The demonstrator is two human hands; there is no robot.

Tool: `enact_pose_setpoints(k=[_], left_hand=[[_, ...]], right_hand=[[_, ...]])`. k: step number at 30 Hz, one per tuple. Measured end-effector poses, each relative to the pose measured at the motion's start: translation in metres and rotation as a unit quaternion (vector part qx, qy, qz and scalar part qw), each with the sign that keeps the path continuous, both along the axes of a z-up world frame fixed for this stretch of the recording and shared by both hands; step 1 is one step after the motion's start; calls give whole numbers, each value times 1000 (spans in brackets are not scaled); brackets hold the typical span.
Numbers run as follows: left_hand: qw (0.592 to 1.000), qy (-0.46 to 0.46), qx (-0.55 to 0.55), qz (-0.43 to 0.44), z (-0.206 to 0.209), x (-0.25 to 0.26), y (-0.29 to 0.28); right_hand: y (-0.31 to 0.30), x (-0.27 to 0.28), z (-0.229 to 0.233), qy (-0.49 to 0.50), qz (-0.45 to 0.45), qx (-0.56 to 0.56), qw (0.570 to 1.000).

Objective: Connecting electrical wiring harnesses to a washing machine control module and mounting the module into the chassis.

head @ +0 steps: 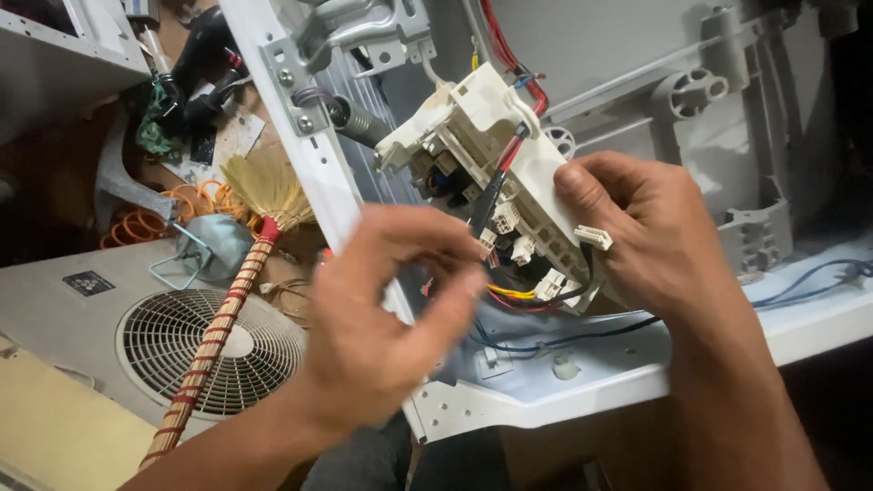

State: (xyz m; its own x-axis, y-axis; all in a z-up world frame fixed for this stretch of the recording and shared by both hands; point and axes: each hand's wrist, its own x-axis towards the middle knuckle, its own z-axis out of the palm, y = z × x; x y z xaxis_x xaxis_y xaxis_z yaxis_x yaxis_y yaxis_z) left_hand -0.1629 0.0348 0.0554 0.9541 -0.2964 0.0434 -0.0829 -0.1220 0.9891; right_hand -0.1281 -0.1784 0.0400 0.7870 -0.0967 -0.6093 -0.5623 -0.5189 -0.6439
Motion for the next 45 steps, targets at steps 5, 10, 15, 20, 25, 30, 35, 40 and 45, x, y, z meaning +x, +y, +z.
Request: enact_pose_setpoints(k=[5,10,15,20,25,30,35,40,45], left_hand=[[993,-67,37,-86,-3,-7,-32],[982,-24,149,-112,-20,-11,-58],[983,97,89,-127,-14,0,-50],[977,78,150,-130,-25,-13,-50],[970,120,172,-120,-17,-18,-59],[973,142,169,-67,-2,-15,-58],[955,-126,256,-83,-14,-16,-57],[914,-243,309,-102,-8,-8,-55],[910,-302,224,-173,-10,-1,-51]], right_hand=[[-7,-4,-11,-43,14,20,999],[-7,-5,-11,-59,28,14,998],[-5,-5,-3,-49,32,10,998],[-9,-5,-8,-47,26,-13,998],[-7,-5,-2,-35,8,-40,999],[-13,-7,-11,-74,19,0,997],[-11,-3,1,-36,10,-8,999],[-13,-7,-4,-42,35,-14,998],[-12,-4,-3,-46,28,-14,998]])
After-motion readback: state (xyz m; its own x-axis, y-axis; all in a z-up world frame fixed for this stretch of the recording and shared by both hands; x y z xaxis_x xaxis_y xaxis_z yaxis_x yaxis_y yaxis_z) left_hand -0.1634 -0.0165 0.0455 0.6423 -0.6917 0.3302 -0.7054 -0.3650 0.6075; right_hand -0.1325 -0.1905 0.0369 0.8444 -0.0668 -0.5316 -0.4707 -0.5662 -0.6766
